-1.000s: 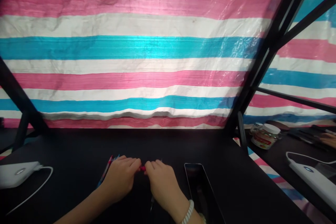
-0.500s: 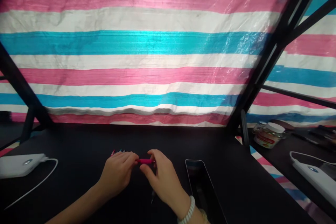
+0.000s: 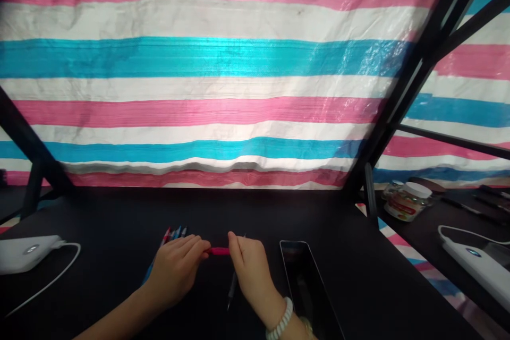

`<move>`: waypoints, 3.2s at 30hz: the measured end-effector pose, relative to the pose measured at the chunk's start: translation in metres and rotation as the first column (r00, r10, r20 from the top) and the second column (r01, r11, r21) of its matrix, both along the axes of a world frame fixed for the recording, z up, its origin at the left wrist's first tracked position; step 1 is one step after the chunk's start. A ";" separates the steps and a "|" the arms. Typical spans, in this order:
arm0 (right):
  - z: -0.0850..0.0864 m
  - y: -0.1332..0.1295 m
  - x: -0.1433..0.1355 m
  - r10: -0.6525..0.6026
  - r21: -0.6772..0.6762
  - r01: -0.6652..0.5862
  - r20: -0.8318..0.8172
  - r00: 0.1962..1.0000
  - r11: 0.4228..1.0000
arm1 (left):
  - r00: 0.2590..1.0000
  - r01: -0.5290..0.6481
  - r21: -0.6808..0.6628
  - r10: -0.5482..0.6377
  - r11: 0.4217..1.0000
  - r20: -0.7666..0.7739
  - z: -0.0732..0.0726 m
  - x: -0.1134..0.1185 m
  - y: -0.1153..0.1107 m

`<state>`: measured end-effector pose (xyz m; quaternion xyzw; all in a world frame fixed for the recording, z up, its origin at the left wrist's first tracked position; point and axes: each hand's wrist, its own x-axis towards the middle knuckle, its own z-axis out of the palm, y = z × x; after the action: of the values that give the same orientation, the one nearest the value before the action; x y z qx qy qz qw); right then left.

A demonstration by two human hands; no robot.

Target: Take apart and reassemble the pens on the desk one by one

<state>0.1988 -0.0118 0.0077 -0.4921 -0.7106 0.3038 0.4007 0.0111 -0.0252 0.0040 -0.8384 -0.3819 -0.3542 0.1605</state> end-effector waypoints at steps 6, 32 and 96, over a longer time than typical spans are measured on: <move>0.000 -0.002 0.000 0.007 0.241 -0.027 0.086 0.996 0.970 | 0.993 0.046 -0.185 -0.025 0.982 0.114 -0.003 0.002 -0.005; 0.010 -0.003 0.004 0.006 -0.004 -0.007 -0.233 0.973 1.000 | 0.920 0.237 -0.349 -0.095 0.907 0.380 0.016 -0.022 0.005; 0.010 0.004 0.004 0.027 -0.439 -0.293 -0.518 0.855 0.849 | 0.456 0.438 -0.549 0.350 0.711 0.818 0.008 -0.008 0.003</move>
<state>0.2027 -0.0075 0.0176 -0.4216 -0.5199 0.6270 0.3986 0.0036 -0.0217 0.0123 -0.5285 -0.4856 -0.5673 -0.4038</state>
